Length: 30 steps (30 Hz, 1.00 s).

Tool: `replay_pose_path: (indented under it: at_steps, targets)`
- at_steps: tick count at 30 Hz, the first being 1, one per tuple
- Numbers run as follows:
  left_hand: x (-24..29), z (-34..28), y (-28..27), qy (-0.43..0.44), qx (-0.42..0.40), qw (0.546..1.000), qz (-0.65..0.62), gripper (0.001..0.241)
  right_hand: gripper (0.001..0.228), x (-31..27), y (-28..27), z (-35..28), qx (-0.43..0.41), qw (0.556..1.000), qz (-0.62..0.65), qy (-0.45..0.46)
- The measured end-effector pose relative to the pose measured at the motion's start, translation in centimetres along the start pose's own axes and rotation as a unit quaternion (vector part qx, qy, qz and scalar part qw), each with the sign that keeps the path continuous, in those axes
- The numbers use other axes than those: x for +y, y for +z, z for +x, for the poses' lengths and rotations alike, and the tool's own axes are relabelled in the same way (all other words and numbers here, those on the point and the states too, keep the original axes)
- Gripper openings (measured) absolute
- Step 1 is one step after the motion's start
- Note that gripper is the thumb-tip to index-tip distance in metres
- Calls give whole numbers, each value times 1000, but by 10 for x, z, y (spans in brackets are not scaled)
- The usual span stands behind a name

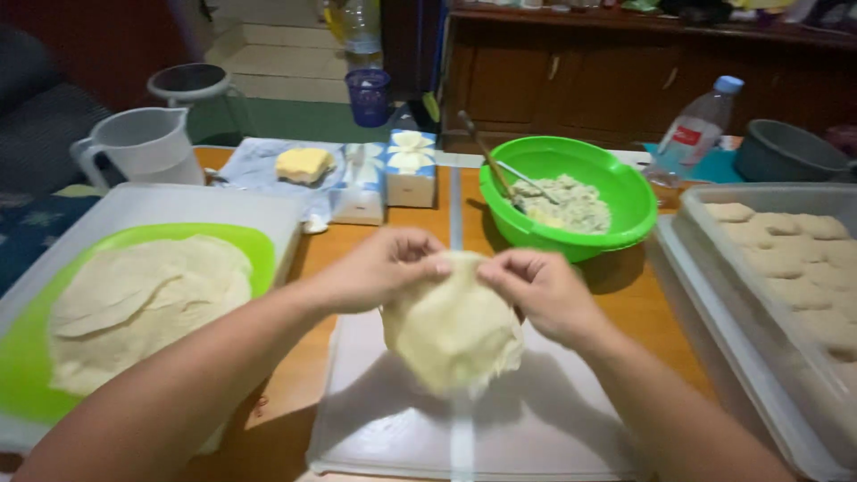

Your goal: Preparing dough and mixing filling for pastries on a workbench.

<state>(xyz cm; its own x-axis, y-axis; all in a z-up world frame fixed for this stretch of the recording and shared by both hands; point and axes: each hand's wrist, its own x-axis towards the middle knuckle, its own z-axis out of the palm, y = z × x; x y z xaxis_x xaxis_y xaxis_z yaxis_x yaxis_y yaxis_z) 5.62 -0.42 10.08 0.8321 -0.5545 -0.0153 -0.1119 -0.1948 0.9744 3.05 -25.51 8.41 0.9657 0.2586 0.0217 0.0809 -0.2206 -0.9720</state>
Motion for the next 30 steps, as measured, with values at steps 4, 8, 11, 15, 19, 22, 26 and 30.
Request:
replay_pose_path:
  at_steps: [4, 8, 11, 15, 19, 22, 26, 30]
  targets:
    - [-62, 37, 14, -34, 2, 998, 46, 22, 27, 67, -14, 13, -29, 996, 7, 85]
    - [-143, 70, 27, -72, 40, 989, 124, 23, 21, 131, -10, 25, -20, 987, 50, 149]
    - [-150, 85, 26, -78, 54, 984, 153, 24, 27, 107, -7, 21, -7, 986, 34, 163]
    - [-126, 79, 27, -58, 46, 970, 233, 27, 38, 107, -10, 18, -33, 987, -69, 140]
    - [-123, 78, 28, -46, 67, 950, 302, 30, 39, 127, -21, 21, -47, 992, -23, 114]
    - [-118, 80, 30, -106, 30, 939, 326, 26, 43, 129, -25, 22, -39, 989, 27, 142]
    - [-106, 76, 49, 15, 159, 851, 500, 24, 46, 144, -37, 24, -20, 991, -48, 120]
    - [-95, 48, 91, 104, 127, 859, 485, 13, 41, 119, -43, 3, 44, 966, -252, 33]
